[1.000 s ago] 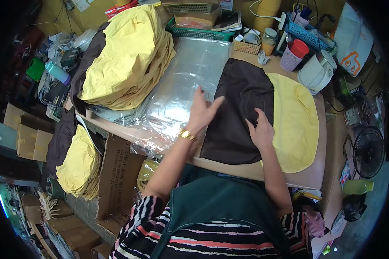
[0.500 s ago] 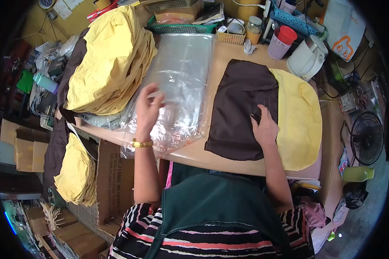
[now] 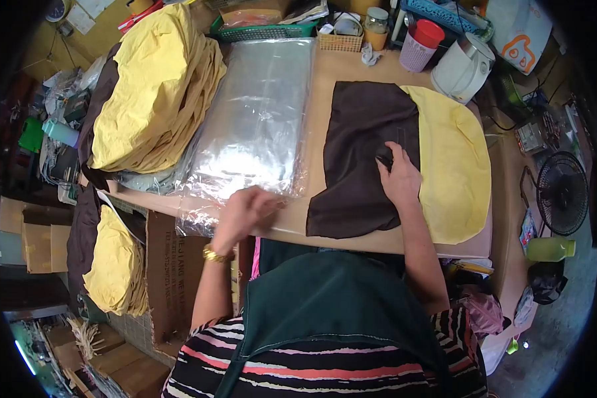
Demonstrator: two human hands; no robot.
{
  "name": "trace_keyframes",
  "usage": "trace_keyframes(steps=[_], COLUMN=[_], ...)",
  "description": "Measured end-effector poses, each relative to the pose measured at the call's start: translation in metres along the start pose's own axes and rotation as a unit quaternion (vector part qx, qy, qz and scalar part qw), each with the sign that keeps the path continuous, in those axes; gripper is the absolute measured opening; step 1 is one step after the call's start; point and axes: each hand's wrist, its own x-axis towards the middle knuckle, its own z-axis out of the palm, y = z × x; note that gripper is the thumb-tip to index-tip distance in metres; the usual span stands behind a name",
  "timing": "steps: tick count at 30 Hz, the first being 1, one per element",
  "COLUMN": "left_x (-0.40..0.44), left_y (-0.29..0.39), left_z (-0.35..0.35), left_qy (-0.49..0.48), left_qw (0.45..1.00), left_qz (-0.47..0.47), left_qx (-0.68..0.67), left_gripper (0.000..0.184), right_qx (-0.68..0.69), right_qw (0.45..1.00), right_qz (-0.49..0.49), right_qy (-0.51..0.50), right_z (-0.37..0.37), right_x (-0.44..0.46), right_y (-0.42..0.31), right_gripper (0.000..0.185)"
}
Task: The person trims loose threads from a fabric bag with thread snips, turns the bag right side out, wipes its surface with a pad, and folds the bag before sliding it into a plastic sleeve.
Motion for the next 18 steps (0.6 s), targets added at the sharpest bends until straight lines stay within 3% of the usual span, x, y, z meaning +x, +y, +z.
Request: trace_keyframes(steps=[2, 4, 6, 8, 10, 11, 12, 14, 16, 17, 18], left_x=[-0.006, -0.004, 0.009, 0.029, 0.056, 0.059, 0.062, 0.070, 0.072, 0.064, 0.063], left_y=[-0.024, -0.019, 0.014, 0.024, 0.006, 0.012, 0.019, 0.026, 0.029, 0.038, 0.037], left_z=[-0.024, -0.035, -0.009, 0.028, 0.081, 0.088, 0.093, 0.091, 0.073, 0.067, 0.064], left_qy=[0.097, 0.058, 0.034, 0.004, 0.139, 0.139, 0.129, 0.123, -0.081, -0.059, -0.060], left_qw=[0.992, 0.977, 0.976, 0.981, 0.967, 0.966, 0.972, 0.972, 0.994, 0.989, 0.989], left_qz=[-0.062, -0.058, -0.023, 0.022, 0.208, 0.210, 0.169, 0.131, 0.060, 0.020, 0.020], left_qx=[-0.060, -0.196, -0.214, -0.195, 0.049, 0.050, 0.102, 0.149, -0.045, -0.135, -0.135], left_gripper=[0.026, 0.027, 0.029, 0.034, 0.045, 0.045, 0.043, 0.041, 0.032, 0.028, 0.028], right_qx=[-0.009, -0.072, -0.011, 0.085, 0.092, 0.064, 0.064, 0.215, 0.236, 0.257, 0.279], right_qw=[1.000, 0.996, 0.997, 0.993, 0.990, 0.991, 0.992, 0.973, 0.967, 0.961, 0.955], right_qz=[-0.020, -0.015, -0.049, -0.069, -0.105, -0.091, -0.089, -0.087, -0.084, -0.090, -0.094], right_qy=[0.000, -0.060, -0.055, -0.039, 0.000, -0.068, -0.066, 0.001, 0.036, 0.040, 0.043], right_z=[-0.003, -0.013, -0.015, -0.013, 0.006, 0.025, 0.032, 0.039, 0.037, 0.037, 0.037], right_x=[0.002, 0.004, 0.005, -0.003, -0.013, -0.015, -0.017, -0.018, -0.019, -0.018, -0.018], right_y=[-0.005, -0.015, -0.031, -0.061, -0.074, -0.065, -0.062, -0.052, -0.050, -0.049, -0.049], right_gripper=[0.041, 0.040, 0.039, 0.034, 0.032, 0.027, 0.027, 0.019, 0.017, 0.016, 0.016])
